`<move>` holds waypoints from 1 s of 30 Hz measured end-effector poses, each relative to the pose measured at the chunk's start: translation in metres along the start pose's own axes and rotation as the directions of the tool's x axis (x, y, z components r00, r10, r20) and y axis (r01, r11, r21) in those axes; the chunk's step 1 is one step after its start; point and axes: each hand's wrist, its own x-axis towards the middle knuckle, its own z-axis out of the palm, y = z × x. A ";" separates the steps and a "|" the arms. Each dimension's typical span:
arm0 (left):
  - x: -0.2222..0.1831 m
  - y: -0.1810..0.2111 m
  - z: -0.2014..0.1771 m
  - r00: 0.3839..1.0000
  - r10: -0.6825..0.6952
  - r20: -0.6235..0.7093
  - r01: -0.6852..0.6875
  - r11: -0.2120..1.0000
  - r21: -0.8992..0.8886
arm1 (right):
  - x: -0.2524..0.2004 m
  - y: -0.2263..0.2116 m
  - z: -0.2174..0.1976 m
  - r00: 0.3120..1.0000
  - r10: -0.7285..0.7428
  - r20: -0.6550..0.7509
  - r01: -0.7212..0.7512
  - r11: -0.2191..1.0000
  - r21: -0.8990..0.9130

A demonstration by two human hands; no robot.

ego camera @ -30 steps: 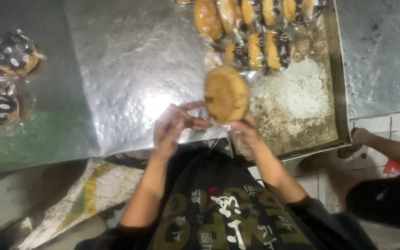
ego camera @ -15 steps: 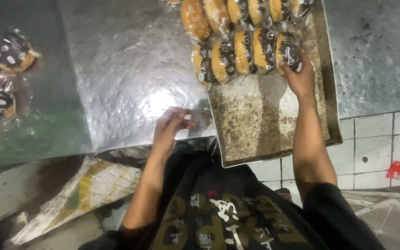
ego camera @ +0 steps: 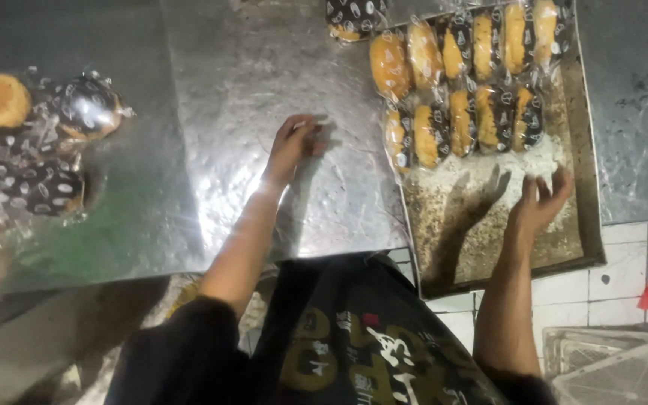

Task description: Sealing plastic bags containing bread products using twist ties and placing them onto a tray.

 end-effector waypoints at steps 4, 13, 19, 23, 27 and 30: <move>0.113 -0.003 0.013 0.997 -0.002 0.076 0.012 0.991 -0.133 | -0.053 -0.025 -0.007 0.995 0.092 -0.038 -0.092 0.996 -0.013; 0.277 -0.026 0.054 0.997 -0.064 0.049 0.066 0.997 -0.042 | -0.120 -0.021 -0.016 0.974 0.227 0.024 -0.226 0.973 -0.045; 0.252 0.005 0.028 0.997 0.044 0.071 -0.054 0.989 0.135 | -0.112 -0.113 0.040 0.845 0.376 0.380 -0.313 0.924 -0.218; 0.203 0.019 0.007 0.980 0.197 -0.040 -0.201 0.972 -0.120 | -0.095 -0.095 0.066 0.923 0.072 0.377 -0.044 0.996 -0.083; 0.102 0.036 -0.019 0.970 0.219 -0.105 -0.236 0.951 -0.201 | -0.066 -0.089 0.071 0.846 0.078 0.528 -0.029 0.995 -0.100; 0.032 0.023 -0.031 0.871 0.488 -0.062 -0.492 0.865 -0.101 | -0.058 -0.097 0.062 0.915 0.143 0.377 -0.072 0.978 -0.194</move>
